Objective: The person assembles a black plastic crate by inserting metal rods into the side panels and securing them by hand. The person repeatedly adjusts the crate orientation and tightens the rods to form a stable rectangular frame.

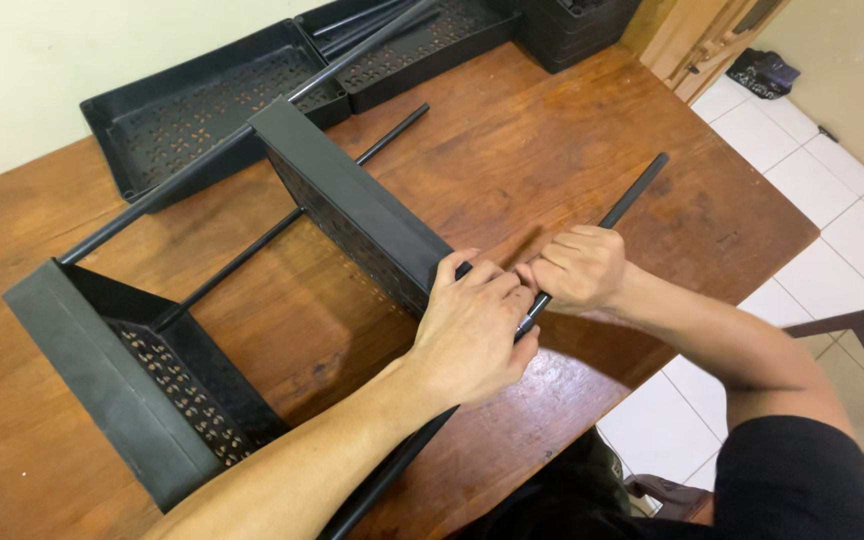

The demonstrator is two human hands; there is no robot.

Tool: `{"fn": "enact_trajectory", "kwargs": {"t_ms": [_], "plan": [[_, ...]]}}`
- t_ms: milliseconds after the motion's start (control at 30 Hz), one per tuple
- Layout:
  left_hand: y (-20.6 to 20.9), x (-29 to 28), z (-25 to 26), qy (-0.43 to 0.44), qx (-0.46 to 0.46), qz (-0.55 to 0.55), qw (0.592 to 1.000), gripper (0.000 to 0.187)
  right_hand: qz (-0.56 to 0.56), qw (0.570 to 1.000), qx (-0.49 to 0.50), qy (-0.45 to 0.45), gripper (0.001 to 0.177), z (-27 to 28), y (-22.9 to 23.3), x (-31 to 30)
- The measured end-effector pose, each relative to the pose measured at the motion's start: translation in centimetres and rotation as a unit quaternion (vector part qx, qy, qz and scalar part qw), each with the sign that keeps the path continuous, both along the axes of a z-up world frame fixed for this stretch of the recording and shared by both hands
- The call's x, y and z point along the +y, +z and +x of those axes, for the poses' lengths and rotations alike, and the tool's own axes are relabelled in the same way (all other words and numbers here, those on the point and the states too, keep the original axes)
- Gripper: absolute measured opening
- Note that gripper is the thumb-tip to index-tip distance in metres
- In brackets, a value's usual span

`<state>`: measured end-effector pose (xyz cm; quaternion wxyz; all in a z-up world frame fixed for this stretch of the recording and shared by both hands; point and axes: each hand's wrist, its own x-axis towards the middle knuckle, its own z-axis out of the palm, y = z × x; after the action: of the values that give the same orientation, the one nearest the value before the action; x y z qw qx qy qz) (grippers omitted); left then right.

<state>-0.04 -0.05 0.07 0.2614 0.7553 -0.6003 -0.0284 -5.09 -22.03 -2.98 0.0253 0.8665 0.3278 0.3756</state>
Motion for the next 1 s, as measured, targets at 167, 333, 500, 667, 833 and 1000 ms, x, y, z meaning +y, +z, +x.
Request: {"fn": "enact_trajectory", "kwargs": {"t_ms": [167, 333, 500, 667, 833, 1000], "plan": [[0.1, 0.1, -0.3, -0.005, 0.008, 0.013, 1.000, 0.035, -0.028, 0.998, -0.058, -0.024, 0.048, -0.7, -0.7, -0.3], [0.3, 0.0, -0.1, -0.005, 0.016, 0.012, 1.000, 0.029, 0.044, 0.988, -0.048, -0.137, 0.020, -2.6, -1.4, 1.2], [0.0, -0.2, 0.0, -0.006, -0.017, -0.023, 1.000, 0.031, 0.630, 0.759, -0.134, -0.095, 0.033, -5.0, -1.6, 5.0], [-0.2, -0.2, 0.2, -0.006, -0.037, -0.029, 0.999, 0.031, 0.955, 0.226, 0.152, 0.115, 0.027, -6.0, 0.7, 6.1], [-0.6, -0.1, -0.2, -0.016, -0.033, -0.044, 0.998, 0.024, 0.831, 0.152, 0.321, 0.427, 0.047, -1.8, -2.2, 3.7], [0.0, -0.1, 0.3, -0.015, -0.032, -0.051, 0.998, 0.028, 0.862, 0.119, 0.230, 0.436, 0.052, -0.3, -5.6, 1.5]]}}
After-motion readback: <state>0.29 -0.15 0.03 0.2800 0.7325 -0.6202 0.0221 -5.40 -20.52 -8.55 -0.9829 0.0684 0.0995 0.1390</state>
